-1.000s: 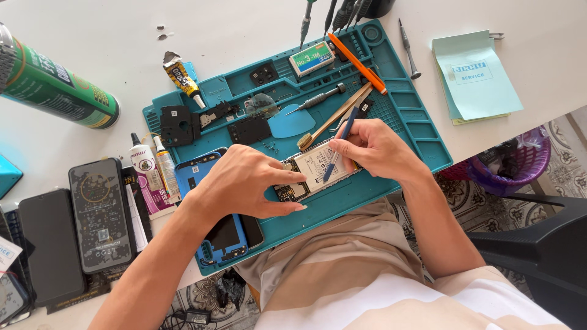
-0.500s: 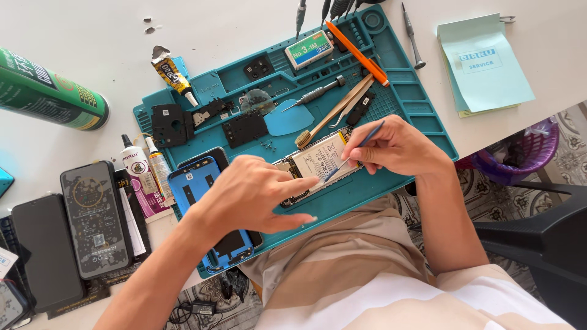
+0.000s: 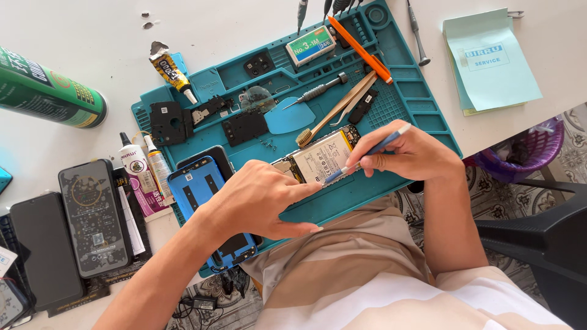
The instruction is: The person removes the old battery from a disassembled smartphone using a prying tool, then peels off the adhesive backing from a new battery. They place the new battery into the phone chassis and press it into place with a wooden stick.
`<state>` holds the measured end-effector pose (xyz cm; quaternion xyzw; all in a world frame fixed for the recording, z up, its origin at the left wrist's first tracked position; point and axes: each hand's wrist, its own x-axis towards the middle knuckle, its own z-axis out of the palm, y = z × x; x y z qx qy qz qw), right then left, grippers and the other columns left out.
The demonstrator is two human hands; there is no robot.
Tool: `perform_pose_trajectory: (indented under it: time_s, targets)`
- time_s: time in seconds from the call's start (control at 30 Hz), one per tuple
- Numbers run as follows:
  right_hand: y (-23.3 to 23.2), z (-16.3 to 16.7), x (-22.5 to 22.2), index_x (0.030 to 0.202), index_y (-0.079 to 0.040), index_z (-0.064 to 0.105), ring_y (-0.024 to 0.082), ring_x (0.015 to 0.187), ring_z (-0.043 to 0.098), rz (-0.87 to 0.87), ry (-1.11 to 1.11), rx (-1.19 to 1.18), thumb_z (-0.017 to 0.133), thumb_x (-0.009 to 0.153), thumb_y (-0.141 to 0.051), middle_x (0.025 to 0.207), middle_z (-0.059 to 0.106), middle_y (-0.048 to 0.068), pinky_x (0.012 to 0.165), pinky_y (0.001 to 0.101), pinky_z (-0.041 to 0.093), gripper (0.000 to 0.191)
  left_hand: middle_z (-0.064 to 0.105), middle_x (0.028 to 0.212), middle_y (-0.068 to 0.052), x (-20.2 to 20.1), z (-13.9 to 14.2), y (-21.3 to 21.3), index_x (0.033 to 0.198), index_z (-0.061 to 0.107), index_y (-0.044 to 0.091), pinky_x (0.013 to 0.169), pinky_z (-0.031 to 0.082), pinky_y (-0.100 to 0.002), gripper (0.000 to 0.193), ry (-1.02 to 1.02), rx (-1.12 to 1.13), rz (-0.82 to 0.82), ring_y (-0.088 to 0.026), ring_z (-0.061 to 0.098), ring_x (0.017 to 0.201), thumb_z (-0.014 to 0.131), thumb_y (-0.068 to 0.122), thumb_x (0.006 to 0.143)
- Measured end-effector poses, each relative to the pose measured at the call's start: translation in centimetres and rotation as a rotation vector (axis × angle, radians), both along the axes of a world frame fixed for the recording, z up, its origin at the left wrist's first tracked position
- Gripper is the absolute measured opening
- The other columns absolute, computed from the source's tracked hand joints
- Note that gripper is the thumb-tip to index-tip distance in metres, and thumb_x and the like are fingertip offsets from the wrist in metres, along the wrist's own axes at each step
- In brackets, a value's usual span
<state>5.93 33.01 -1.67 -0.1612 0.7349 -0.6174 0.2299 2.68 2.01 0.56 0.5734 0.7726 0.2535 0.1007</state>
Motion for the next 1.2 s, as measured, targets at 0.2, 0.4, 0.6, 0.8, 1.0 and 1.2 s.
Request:
perform_pose_trajectory:
  time_s: [0.2,0.4,0.6,0.8,1.0,1.2]
  targets:
    - [-1.2,1.9,1.0,0.104,-0.008,0.065,0.015,0.098,0.067,-0.109,0.303,-0.250,0.054,0.112,-0.012,0.111,0.073,0.004,0.087,0.0299,0.055,0.015,0.072,0.072,-0.008,0.1,-0.7,0.1,0.111,0.076,0.009,0.049,0.048,-0.039,0.048,0.005,0.093,0.036,-0.028,0.068,0.062,0.073,0.051,0.088]
    - [-3.6,2.4,1.7,0.108,-0.011,0.075,0.020,0.076,0.069,0.039,0.616,0.473,0.073,0.089,-0.010,0.092,0.068,0.004,0.062,0.0317,0.053,0.019,0.071,0.068,-0.007,0.2,-1.2,0.1,0.107,0.076,0.013,0.049,0.048,-0.041,0.039,0.012,0.076,0.063,-0.028,0.068,0.061,0.074,0.047,0.089]
    - [-5.2,0.9,2.9,0.103,-0.013,0.076,0.022,0.074,0.067,-0.007,0.899,0.507,0.079,0.070,-0.005,0.092,0.066,0.003,0.062,0.0364,0.051,0.034,0.071,0.069,-0.006,0.1,-1.4,0.2,0.111,0.076,0.013,0.048,0.047,-0.040,0.038,0.000,0.084,0.067,-0.027,0.069,0.061,0.071,0.045,0.090]
    - [-5.4,0.1,3.4,0.097,-0.009,0.071,0.025,0.082,0.068,-0.073,0.927,0.503,0.075,0.067,0.001,0.095,0.067,0.003,0.070,0.0372,0.053,0.031,0.068,0.063,-0.007,-0.1,-1.1,0.3,0.112,0.076,0.012,0.046,0.046,-0.040,0.050,-0.001,0.043,0.051,-0.028,0.067,0.058,0.071,0.056,0.087]
    - [-5.6,-0.3,3.4,0.094,-0.008,0.066,0.026,0.084,0.069,-0.074,0.964,0.568,0.074,0.066,0.004,0.096,0.066,0.004,0.070,0.0376,0.054,0.032,0.065,0.058,-0.006,-0.2,-0.6,0.4,0.112,0.077,0.011,0.045,0.044,-0.040,0.060,-0.041,0.020,0.048,-0.028,0.064,0.055,0.073,0.063,0.081]
    - [-5.4,-0.6,3.8,0.092,-0.006,0.065,0.025,0.079,0.067,-0.086,0.970,0.576,0.072,0.063,0.008,0.094,0.063,0.006,0.066,0.0370,0.054,0.033,0.064,0.055,-0.004,-0.2,-0.2,0.3,0.110,0.079,0.014,0.045,0.043,-0.039,0.066,-0.145,0.014,0.061,-0.025,0.063,0.049,0.077,0.068,0.071]
